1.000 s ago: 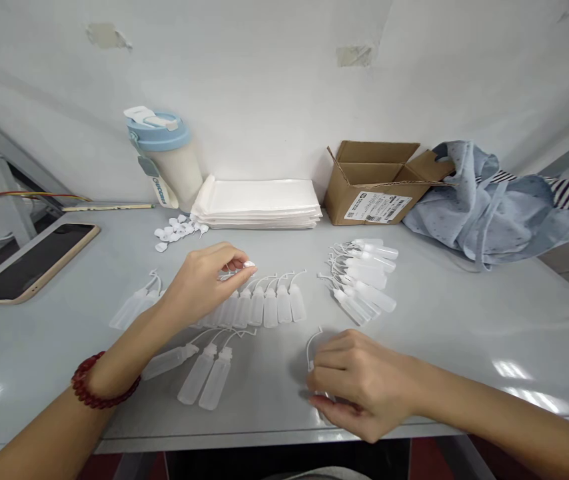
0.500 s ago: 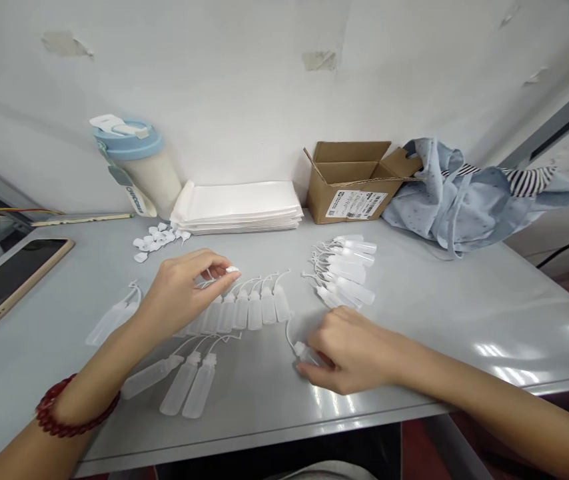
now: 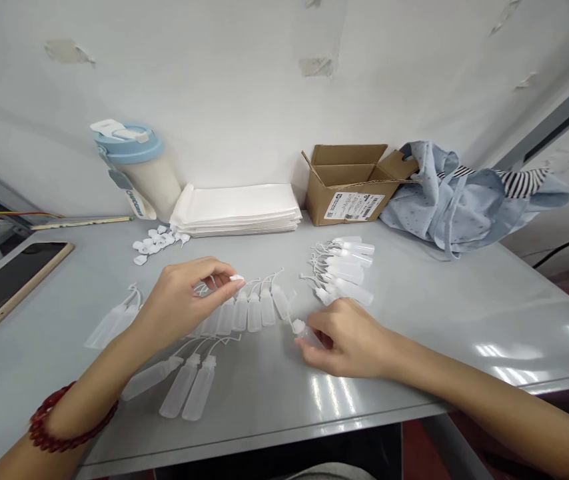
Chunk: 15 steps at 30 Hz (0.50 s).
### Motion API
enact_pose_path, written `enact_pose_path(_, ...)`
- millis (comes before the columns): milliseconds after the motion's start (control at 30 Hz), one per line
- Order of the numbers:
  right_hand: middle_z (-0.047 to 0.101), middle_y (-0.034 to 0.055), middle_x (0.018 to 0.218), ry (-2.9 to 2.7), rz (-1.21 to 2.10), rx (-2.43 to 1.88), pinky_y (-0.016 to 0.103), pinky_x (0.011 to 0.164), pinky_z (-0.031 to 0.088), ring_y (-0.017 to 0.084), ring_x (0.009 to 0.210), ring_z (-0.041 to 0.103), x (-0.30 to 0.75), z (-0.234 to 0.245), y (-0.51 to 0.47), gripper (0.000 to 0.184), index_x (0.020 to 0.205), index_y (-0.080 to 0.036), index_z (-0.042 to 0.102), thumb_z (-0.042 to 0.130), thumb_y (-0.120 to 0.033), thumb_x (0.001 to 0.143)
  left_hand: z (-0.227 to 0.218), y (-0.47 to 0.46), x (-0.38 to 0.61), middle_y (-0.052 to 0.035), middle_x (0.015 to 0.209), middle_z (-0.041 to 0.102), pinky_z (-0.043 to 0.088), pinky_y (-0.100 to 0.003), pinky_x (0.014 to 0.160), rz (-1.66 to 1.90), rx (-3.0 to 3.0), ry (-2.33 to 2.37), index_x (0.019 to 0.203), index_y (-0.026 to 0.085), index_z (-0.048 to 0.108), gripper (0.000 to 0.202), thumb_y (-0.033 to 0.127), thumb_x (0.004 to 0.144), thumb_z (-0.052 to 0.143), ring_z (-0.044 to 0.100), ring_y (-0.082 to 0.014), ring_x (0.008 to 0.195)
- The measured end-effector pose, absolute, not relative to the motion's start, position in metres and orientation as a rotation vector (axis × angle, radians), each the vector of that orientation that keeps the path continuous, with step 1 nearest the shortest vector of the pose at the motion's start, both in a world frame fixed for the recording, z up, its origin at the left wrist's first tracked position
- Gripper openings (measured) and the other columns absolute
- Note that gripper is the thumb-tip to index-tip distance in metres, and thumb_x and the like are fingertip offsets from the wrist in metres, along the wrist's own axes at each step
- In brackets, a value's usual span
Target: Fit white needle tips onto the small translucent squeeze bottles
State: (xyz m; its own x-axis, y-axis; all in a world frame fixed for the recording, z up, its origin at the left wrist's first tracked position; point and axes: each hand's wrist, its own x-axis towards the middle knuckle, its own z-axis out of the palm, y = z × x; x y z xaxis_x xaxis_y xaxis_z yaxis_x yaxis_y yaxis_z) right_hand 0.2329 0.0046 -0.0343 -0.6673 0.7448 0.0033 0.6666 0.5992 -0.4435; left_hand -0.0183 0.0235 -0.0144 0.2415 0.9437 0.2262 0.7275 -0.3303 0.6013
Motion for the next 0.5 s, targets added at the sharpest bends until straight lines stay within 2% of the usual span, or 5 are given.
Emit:
enact_pose_path(133, 0.044, -0.0025, 0.048, -2.452, 0.503, -1.017, 0.022, 0.045, 0.026, 0.008, 0.043, 0.037, 0.233, -0.045, 0.003, 0.033, 0.058, -0.016, 0.048, 0.047, -0.034, 0.086, -0.005, 0.015, -0.018, 0.0012, 0.070, 0.069, 0.050, -0.020, 0.053, 0.660, 1.858, 1.339, 0.080, 0.023, 0.068, 0.017, 0.040, 0.080, 0.066, 0.063, -0.0145, 0.064)
enact_pose_path(233, 0.048, -0.0004, 0.057, -2.390, 0.504, -0.900, 0.022, 0.047, 0.031, 0.010, 0.049, 0.041, 0.232, -0.047, 0.001, 0.029, 0.071, -0.014, 0.053, 0.043, -0.033, 0.091, -0.001, 0.008, -0.015, 0.0032, 0.071, 0.069, 0.051, -0.017, 0.055, 0.597, 1.777, 1.215, 0.084, 0.027, 0.069, 0.010, 0.036, 0.079, 0.068, 0.064, -0.0129, 0.065)
enact_pose_path(367, 0.055, 0.0034, 0.074, -2.354, 0.814, -0.777, 0.023, 0.056, 0.039, 0.011, 0.060, 0.047, 0.232, -0.037, -0.002, 0.024, 0.093, -0.010, 0.055, 0.040, -0.029, 0.095, -0.003, 0.002, -0.004, 0.0035, 0.083, 0.070, 0.053, -0.020, 0.068, 0.544, 1.805, 1.181, 0.088, 0.028, 0.070, 0.008, 0.032, 0.082, 0.067, 0.065, -0.0126, 0.073)
enact_pose_path(500, 0.056, 0.0017, 0.079, -2.261, 1.173, -0.734, 0.022, 0.064, 0.041, 0.011, 0.068, 0.050, 0.230, -0.029, -0.005, 0.022, 0.094, -0.014, 0.055, 0.038, -0.027, 0.098, -0.005, 0.000, 0.005, 0.0022, 0.089, 0.070, 0.054, -0.022, 0.071, 0.602, 1.714, 1.108, 0.091, 0.026, 0.069, 0.009, 0.029, 0.084, 0.064, 0.066, -0.0133, 0.075)
